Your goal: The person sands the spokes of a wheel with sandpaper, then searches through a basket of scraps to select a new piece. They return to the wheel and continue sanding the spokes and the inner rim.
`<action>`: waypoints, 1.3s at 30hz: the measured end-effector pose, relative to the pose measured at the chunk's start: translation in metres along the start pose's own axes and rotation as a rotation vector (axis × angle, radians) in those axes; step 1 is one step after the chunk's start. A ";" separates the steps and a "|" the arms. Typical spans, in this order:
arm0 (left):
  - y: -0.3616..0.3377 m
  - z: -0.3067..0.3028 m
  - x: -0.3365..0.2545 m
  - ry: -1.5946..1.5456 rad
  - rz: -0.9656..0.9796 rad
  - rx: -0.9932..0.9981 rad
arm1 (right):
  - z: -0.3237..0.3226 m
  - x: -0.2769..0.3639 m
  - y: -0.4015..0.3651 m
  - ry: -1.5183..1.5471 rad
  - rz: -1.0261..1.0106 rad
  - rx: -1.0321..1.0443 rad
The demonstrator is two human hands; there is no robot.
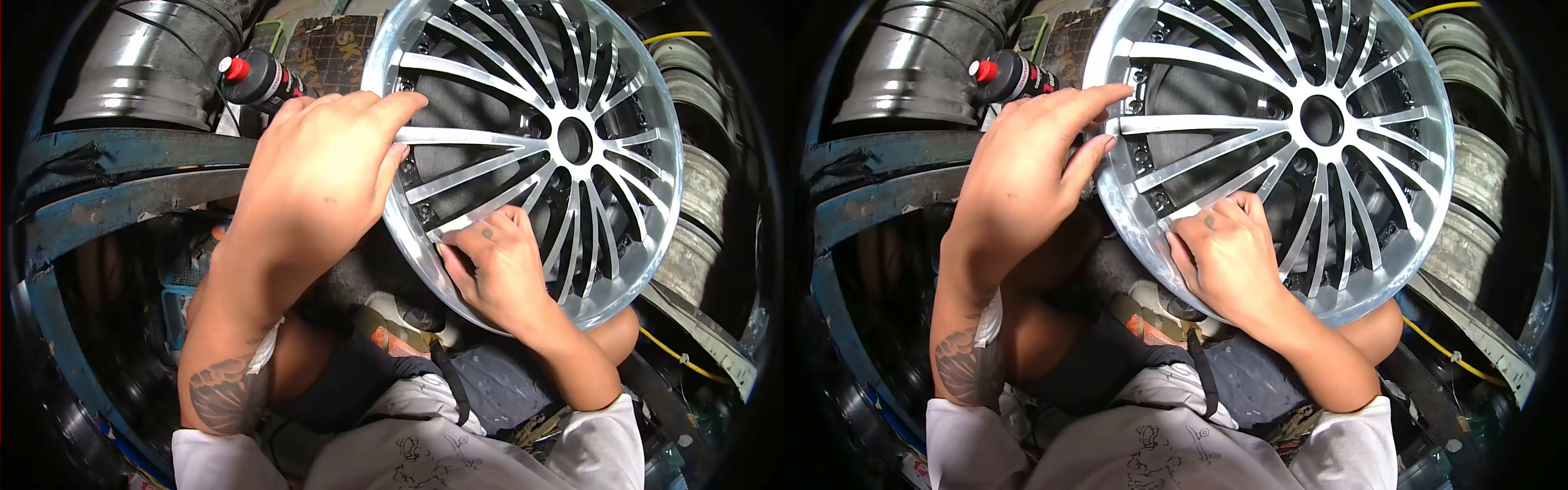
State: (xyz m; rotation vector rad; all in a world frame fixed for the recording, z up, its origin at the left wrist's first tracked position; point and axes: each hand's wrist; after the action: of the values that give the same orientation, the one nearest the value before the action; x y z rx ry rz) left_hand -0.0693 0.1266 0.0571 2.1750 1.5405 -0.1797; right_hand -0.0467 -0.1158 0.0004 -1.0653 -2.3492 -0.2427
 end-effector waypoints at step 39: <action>0.003 0.000 -0.004 0.006 0.014 0.005 | -0.003 0.001 0.001 -0.017 0.021 0.026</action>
State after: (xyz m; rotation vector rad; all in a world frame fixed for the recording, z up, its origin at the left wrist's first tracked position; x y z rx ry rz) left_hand -0.0683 0.1226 0.0595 2.1922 1.5290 -0.1724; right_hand -0.0454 -0.1155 0.0031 -1.0828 -2.3487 -0.1957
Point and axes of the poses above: each hand's wrist, its own y-axis towards the middle knuckle, its own z-axis out of the palm, x = y × z, and after that the axes turned 12 degrees about z, right-handed
